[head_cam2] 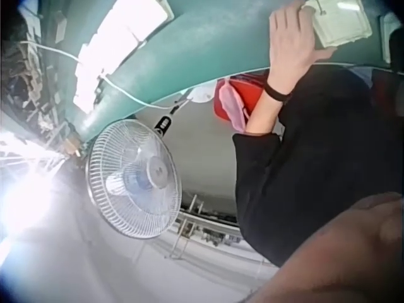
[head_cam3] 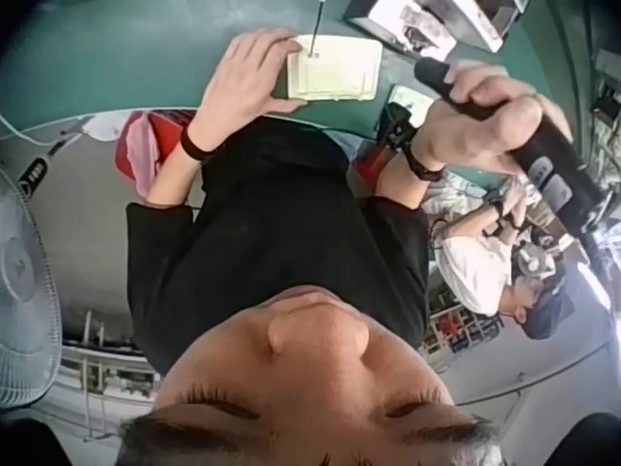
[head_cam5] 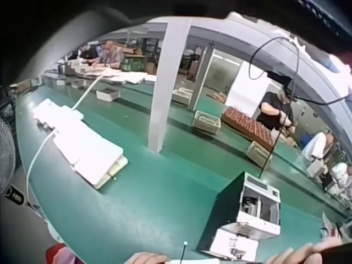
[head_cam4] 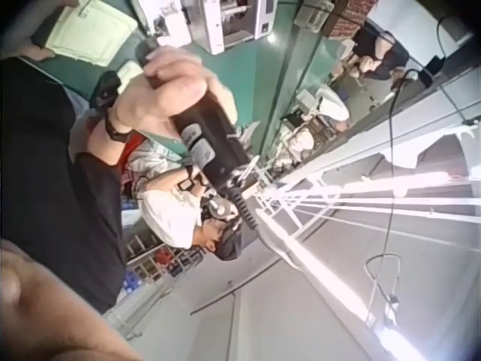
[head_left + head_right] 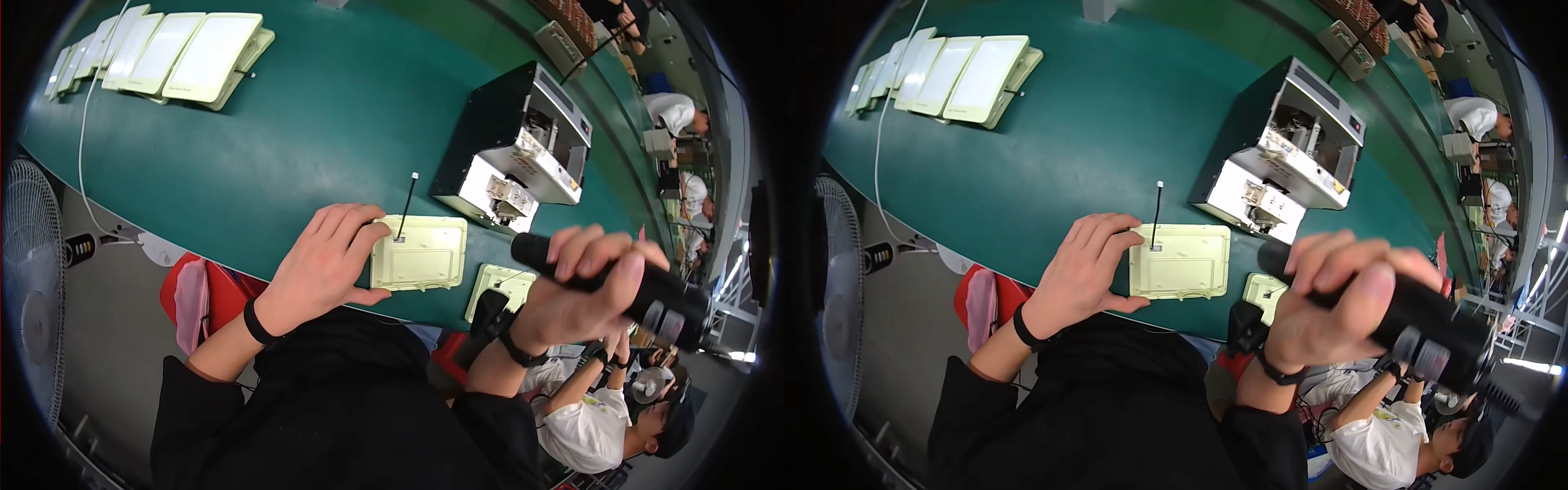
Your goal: Assembling electronic components by attaching wires to plastic covers using an electric screwdriver.
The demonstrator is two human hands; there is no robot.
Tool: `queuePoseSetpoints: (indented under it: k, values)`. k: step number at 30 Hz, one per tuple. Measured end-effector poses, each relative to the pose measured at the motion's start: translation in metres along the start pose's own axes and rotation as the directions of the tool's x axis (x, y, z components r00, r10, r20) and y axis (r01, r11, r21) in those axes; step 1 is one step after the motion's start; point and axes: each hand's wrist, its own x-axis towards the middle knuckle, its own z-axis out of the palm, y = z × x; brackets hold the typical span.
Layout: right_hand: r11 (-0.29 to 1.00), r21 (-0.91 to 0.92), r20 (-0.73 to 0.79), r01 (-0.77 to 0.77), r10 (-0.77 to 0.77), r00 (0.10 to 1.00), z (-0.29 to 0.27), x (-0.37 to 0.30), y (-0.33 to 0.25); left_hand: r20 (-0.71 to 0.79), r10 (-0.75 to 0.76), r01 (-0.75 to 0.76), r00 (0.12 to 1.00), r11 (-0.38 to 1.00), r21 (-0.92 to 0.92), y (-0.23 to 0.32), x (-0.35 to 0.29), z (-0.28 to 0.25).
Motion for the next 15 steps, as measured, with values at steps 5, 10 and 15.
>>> queuePoseSetpoints:
  k: [5,10,15]
  values:
    - [0.952,0.257,0.26,-0.168,0.099,0.961,0.006,-0.057,-0.028,0.009,-0.028,0.028,1.0,1.0,-0.001,-0.005,-0.004,0.001]
    - [0.953,0.222,0.433,-0.206,0.093,0.897,0.006,-0.081,-0.026,0.024,-0.033,0.034,0.999,0.999,-0.025,-0.002,-0.005,-0.002]
    - [0.948,0.213,0.449,-0.237,0.121,0.885,0.003,-0.087,-0.02,0.02,-0.037,0.038,0.999,0.999,-0.031,-0.002,-0.006,-0.001]
